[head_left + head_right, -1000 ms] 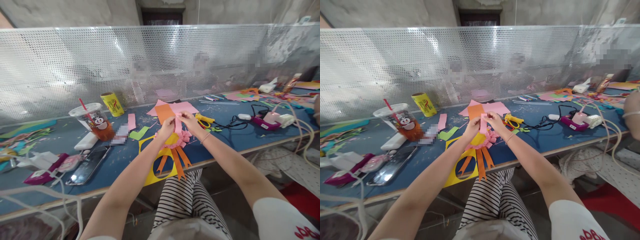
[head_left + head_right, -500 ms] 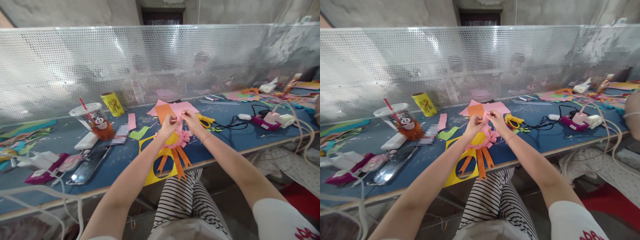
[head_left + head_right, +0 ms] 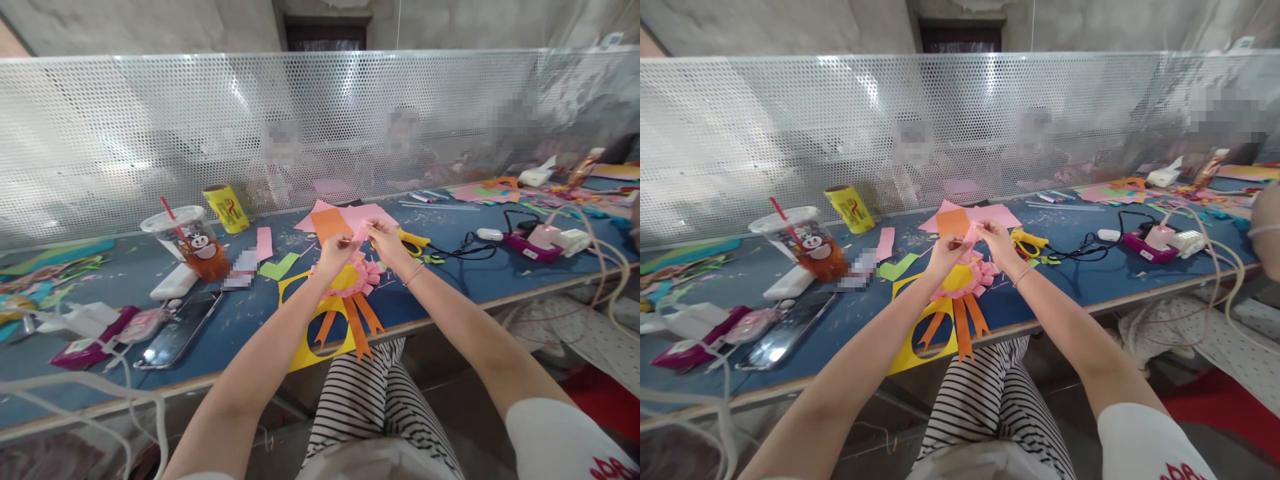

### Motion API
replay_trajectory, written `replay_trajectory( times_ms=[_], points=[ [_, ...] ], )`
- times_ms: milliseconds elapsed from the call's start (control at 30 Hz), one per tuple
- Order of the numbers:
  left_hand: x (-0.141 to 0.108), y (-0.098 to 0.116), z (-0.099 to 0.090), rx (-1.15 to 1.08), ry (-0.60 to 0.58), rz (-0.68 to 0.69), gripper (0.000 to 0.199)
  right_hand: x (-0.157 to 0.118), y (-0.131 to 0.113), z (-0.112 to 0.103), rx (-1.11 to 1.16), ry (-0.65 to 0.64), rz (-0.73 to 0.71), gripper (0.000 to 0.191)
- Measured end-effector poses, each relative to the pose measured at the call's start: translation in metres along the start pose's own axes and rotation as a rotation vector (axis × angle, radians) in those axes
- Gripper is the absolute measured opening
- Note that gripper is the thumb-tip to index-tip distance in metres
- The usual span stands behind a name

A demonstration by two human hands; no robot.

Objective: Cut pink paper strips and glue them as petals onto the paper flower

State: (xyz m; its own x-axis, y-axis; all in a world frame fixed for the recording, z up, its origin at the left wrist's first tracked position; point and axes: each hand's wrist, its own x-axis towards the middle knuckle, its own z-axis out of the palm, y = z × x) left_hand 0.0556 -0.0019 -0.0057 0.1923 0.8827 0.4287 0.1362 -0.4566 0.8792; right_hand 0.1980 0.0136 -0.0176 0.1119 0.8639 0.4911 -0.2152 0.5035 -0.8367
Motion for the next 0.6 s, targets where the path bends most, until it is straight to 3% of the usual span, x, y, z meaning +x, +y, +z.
replay_trajectory(
  times_ms=[600],
  points=[
    [0.0016,-0.0065,0.0001,0.095,0.023,0.073,0.016,-0.0010,-0.0049,0.0024,0.037,-0.026,0.059,0.024]
  ],
)
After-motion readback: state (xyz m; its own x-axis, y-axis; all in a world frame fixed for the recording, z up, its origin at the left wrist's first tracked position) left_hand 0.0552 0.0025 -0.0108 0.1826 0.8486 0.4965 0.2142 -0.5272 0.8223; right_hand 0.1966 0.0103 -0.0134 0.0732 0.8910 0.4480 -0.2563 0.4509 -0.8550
